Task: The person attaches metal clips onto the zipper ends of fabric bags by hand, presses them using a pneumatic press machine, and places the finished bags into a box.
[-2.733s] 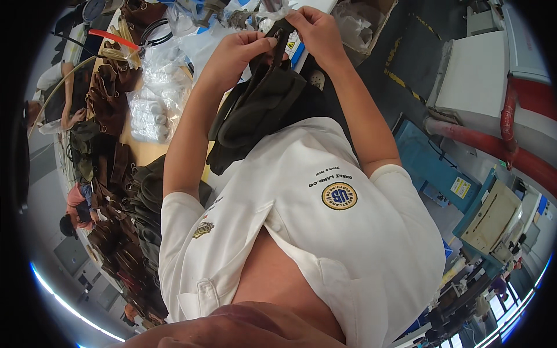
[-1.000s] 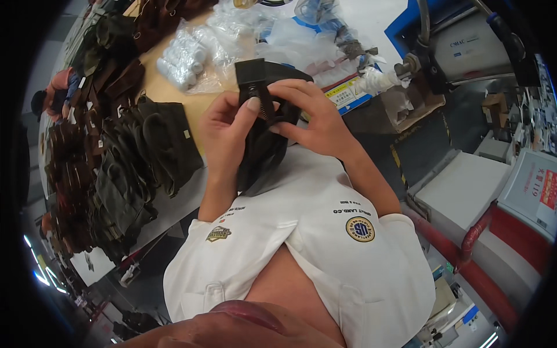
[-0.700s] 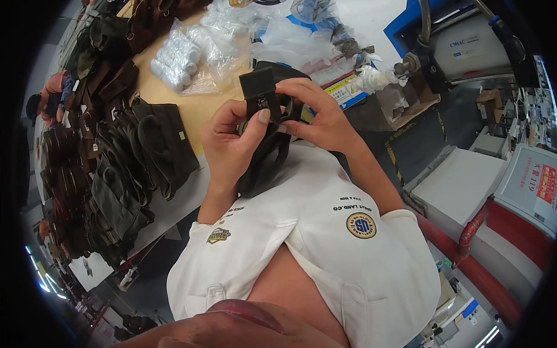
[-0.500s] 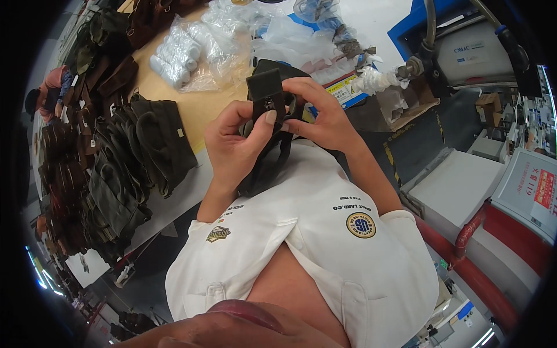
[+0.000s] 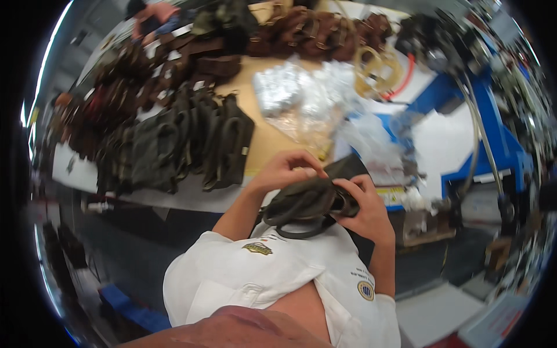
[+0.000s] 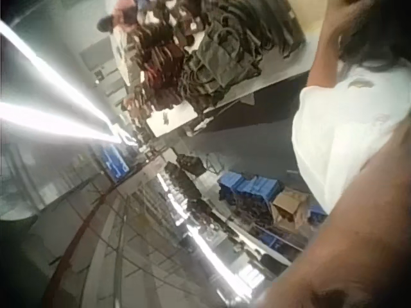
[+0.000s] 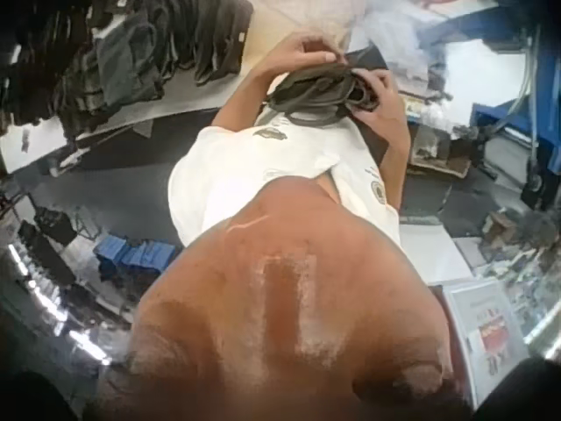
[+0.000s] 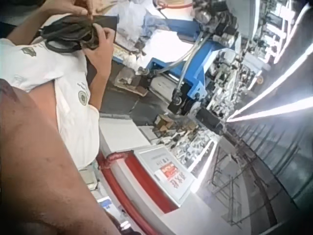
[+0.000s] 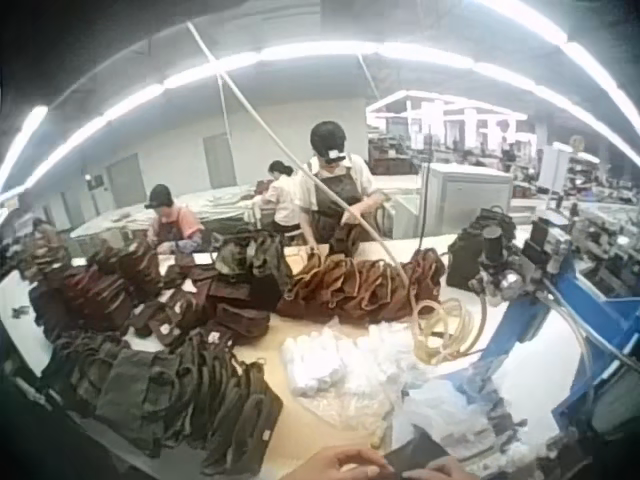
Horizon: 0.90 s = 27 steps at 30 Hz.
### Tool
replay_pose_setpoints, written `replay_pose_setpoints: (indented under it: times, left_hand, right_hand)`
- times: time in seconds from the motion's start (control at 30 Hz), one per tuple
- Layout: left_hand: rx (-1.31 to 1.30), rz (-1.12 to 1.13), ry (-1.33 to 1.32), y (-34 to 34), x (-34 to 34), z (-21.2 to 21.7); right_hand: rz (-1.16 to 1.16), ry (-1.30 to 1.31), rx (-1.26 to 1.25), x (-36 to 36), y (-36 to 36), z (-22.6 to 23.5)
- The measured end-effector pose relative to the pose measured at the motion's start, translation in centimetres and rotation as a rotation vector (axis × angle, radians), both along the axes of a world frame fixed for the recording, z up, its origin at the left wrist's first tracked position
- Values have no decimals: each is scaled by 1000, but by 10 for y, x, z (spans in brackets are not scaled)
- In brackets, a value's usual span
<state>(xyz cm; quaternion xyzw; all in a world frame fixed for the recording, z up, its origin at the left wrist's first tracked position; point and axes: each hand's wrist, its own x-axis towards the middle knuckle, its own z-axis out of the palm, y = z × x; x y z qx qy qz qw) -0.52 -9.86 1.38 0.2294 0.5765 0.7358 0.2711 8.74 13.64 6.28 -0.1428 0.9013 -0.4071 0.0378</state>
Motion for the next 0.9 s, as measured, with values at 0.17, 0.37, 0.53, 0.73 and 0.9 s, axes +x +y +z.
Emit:
replay_pose_setpoints:
  times: [0.17, 0.37, 0.53, 0.73, 0.9]
  left_hand:
    - [4, -56, -29, -6, 8, -1]
    - [29, 118, -62, -13, -11, -20]
    - [-235, 239, -25, 9, -28, -74]
    - [-761, -88, 447, 34, -18, -105]
    - [-1036, -269, 546, 40, -12, -161]
  right_hand:
    - [-35, 301, -106, 5, 1, -17]
    - [-184, 495, -58, 73, 42, 36]
    - [-586, 763, -42, 196, 131, 58]
    - [-1201, 86, 397, 234, 147, 103]
    - [-1312, 152, 829, 171, 227, 61]
